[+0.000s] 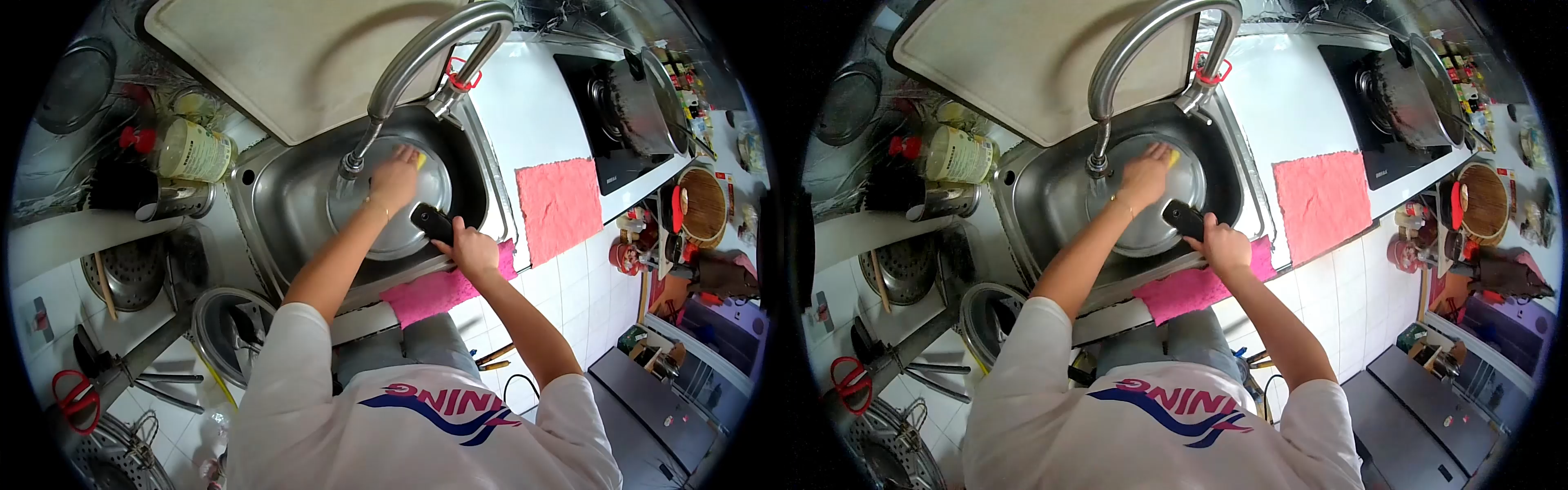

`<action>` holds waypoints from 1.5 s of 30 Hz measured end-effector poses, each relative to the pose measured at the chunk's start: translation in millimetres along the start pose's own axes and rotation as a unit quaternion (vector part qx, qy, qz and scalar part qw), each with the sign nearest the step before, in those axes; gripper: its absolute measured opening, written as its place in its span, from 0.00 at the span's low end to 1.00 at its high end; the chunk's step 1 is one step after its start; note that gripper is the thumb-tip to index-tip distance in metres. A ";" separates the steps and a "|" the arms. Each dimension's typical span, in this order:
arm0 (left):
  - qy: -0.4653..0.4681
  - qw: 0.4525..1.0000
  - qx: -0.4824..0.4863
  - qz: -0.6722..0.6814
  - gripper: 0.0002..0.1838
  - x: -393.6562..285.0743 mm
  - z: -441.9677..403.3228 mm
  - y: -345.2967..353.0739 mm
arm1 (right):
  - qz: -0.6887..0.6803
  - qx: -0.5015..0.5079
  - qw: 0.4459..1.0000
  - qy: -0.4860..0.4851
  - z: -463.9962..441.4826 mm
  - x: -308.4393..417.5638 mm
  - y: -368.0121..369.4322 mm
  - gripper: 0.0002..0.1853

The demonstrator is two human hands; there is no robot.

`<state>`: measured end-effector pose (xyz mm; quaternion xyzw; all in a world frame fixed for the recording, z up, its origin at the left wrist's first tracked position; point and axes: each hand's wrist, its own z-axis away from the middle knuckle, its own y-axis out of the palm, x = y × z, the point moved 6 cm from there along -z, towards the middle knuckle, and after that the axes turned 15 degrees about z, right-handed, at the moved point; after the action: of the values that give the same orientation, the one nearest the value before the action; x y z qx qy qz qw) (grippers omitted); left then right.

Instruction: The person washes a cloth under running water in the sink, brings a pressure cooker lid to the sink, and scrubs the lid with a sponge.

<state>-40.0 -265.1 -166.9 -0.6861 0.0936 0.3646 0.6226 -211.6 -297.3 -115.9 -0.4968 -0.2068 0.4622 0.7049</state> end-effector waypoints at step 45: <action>0.077 0.977 -0.194 0.046 0.12 -42.1 75.6 -3.0 | -0.323 -0.127 0.938 -0.007 -135.7 9.9 -6.9 0.17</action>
<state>-97.5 -208.4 -135.5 -0.8150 0.1000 0.3502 0.4507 -101.8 -358.4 -168.4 -0.4853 -0.4186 0.1830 0.7455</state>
